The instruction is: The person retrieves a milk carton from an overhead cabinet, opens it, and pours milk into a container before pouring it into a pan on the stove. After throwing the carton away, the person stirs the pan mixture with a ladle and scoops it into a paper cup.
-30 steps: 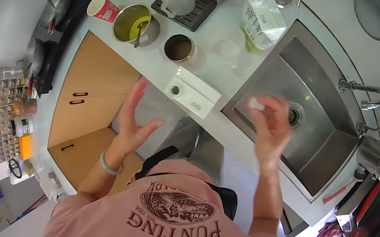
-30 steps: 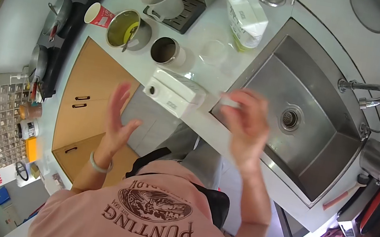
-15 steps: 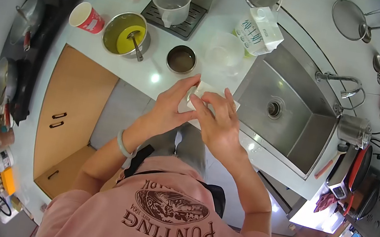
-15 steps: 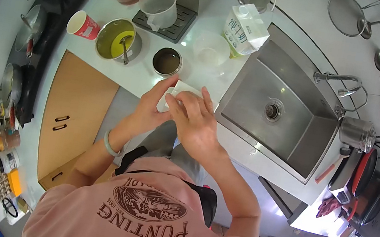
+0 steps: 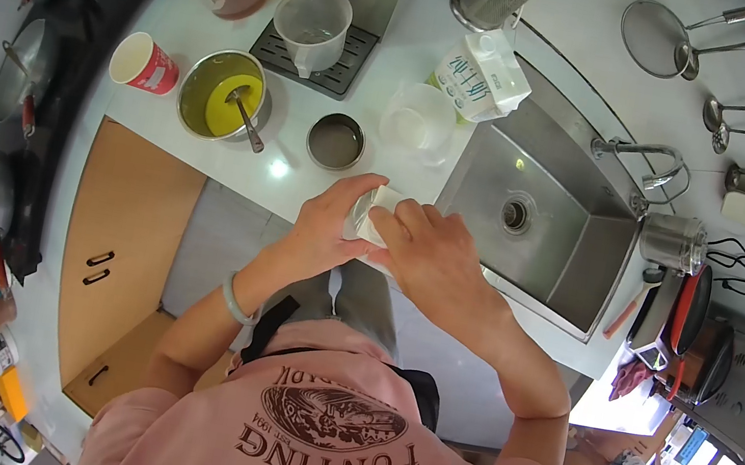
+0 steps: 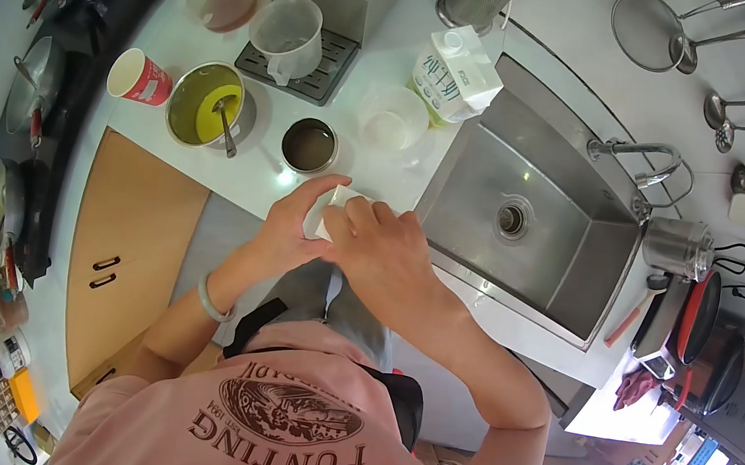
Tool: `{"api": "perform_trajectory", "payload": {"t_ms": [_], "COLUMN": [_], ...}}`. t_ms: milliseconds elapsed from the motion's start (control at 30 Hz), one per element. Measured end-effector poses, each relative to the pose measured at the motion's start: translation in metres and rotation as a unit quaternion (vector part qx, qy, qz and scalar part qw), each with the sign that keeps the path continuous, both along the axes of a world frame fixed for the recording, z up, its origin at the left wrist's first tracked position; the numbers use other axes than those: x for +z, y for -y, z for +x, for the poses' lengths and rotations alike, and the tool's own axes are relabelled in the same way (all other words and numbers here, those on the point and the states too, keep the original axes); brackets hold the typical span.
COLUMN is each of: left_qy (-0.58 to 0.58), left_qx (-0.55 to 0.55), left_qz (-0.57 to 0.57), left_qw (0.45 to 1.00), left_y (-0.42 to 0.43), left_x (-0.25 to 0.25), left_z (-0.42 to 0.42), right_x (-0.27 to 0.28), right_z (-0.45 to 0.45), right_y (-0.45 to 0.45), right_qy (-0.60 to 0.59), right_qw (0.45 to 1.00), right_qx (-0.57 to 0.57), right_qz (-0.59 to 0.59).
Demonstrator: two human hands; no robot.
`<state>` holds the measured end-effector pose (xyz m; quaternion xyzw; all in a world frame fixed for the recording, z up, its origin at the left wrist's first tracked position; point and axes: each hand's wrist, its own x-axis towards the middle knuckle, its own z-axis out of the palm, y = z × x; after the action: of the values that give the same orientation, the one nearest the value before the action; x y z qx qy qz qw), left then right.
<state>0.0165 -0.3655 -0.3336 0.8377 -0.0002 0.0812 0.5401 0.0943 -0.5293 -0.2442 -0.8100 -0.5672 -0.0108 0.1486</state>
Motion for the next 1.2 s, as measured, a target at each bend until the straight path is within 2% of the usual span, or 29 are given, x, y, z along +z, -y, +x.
{"api": "perform_trajectory", "payload": {"t_ms": [100,200,300,400,433,633,733,833,933,1033,1133,1200], "left_qy": [-0.044,-0.008,0.013,0.013,-0.021,0.006,0.024,0.035,0.044,0.050,0.037,0.016], "left_qx": [0.010,0.001,0.005,0.000,0.002,0.001,-0.005,-0.020,-0.011,-0.013,-0.015,-0.028], "left_qz": [-0.045,-0.020,-0.009,0.008,-0.022,-0.019,-0.016,-0.003,0.011,0.005,0.020,0.035], "left_qw": [0.998,1.000,1.000,1.000,1.000,1.000,1.000,0.999,0.999,0.999,0.999,0.999], "left_y": [0.003,0.001,0.001,-0.001,0.000,0.001,0.000,-0.002,-0.001,-0.003,-0.002,-0.001], "left_x": [0.002,-0.003,-0.001,-0.003,0.000,0.002,0.002,0.001,0.005,0.005,0.009,0.018], "left_z": [0.000,0.000,0.000,0.001,0.001,0.002,0.003,0.004,0.003,0.001,0.002,0.004], "right_x": [-0.009,-0.005,-0.006,-0.004,0.004,0.004,0.002,-0.003,-0.004,-0.008,-0.012,0.000], "right_z": [0.007,0.003,0.003,0.006,0.006,0.006,0.003,0.002,-0.001,-0.011,-0.007,0.008], "right_y": [0.003,-0.002,-0.003,-0.002,-0.003,-0.002,-0.001,0.001,-0.002,-0.007,-0.002,0.005], "right_qy": [-0.002,0.033,0.005,-0.062,-0.103,-0.110,-0.108,-0.105,-0.058,0.045,0.068,0.060], "right_qw": [1.000,0.998,0.997,0.997,0.993,0.994,0.994,0.994,0.998,0.995,0.991,0.988], "right_qx": [0.023,-0.007,-0.043,-0.050,-0.051,0.015,-0.012,-0.019,-0.030,-0.057,-0.072,-0.137], "right_qz": [0.009,-0.057,-0.068,-0.005,0.010,0.027,-0.015,0.004,-0.025,-0.070,-0.092,-0.043]}}
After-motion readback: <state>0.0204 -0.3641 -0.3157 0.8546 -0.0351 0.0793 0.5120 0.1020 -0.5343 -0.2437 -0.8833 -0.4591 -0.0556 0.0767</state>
